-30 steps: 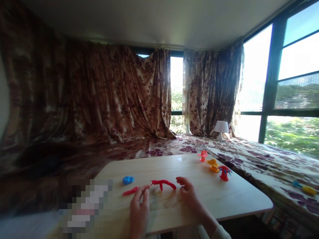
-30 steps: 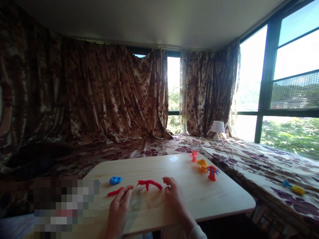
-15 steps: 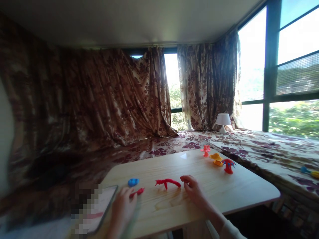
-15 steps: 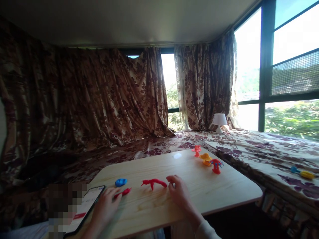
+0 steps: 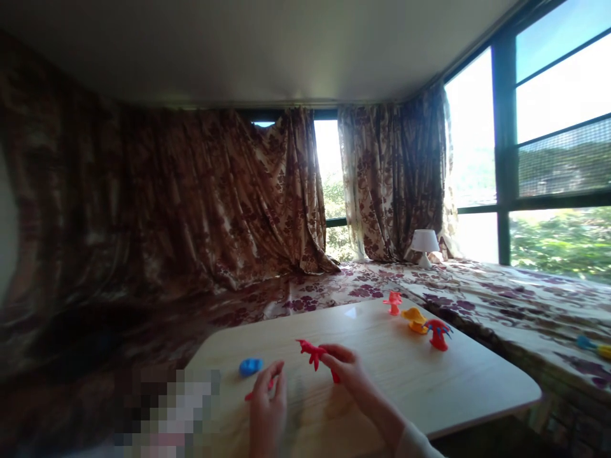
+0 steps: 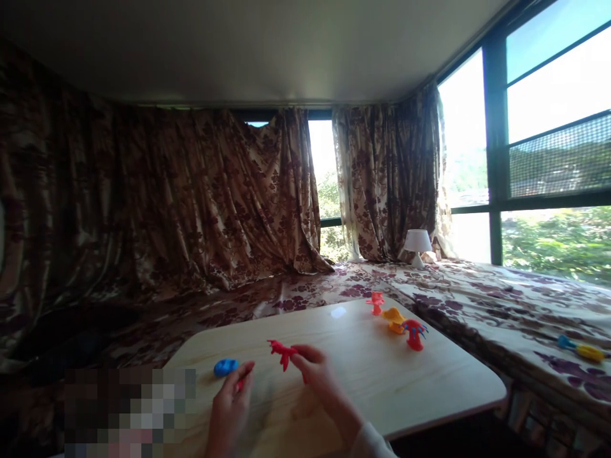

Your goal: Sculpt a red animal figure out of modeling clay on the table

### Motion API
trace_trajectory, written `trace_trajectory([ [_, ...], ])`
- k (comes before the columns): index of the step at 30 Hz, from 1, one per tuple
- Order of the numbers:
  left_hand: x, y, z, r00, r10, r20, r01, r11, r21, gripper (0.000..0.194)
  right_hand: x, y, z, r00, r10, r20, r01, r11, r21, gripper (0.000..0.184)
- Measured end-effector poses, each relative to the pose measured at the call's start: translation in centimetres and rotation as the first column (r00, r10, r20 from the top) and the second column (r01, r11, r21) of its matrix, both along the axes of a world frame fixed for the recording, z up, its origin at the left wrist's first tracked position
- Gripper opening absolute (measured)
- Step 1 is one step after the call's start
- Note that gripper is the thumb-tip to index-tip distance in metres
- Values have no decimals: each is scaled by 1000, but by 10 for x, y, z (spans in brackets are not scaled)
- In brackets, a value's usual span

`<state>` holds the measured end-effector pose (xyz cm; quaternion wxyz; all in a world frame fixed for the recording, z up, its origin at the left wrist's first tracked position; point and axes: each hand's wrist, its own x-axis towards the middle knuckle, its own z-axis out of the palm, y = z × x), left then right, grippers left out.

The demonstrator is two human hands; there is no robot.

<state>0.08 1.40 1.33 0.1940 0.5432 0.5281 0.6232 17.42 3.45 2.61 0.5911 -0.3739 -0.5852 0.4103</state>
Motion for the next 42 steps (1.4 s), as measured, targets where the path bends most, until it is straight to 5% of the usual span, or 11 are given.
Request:
trace_trajectory([
  [7,24,-19,9,999,-25,-29,28,994,107,35,1,-19,5,962,155,-223,-190,971,-146,33],
  [15,33,-29,21,931,-337,137,345,938,-35,36,-5,-21,6,965,210,-158,-231,964,-129,33],
  [22,28,-25,18,934,-280,220,295,955,-38,35,-8,-21,1,966,195,-168,-215,970,-112,46],
  [27,28,-25,17,935,-308,178,321,946,-50,37,-10,-19,-3,968,201,-150,-216,973,-85,37],
  [35,20,-19,6,976,-125,177,139,988,-67,38,-13,-22,-6,986,165,-13,-165,986,16,21],
  [42,21,-22,11,971,-133,197,147,987,-57,39,-11,-24,-5,987,119,104,-124,991,48,17],
])
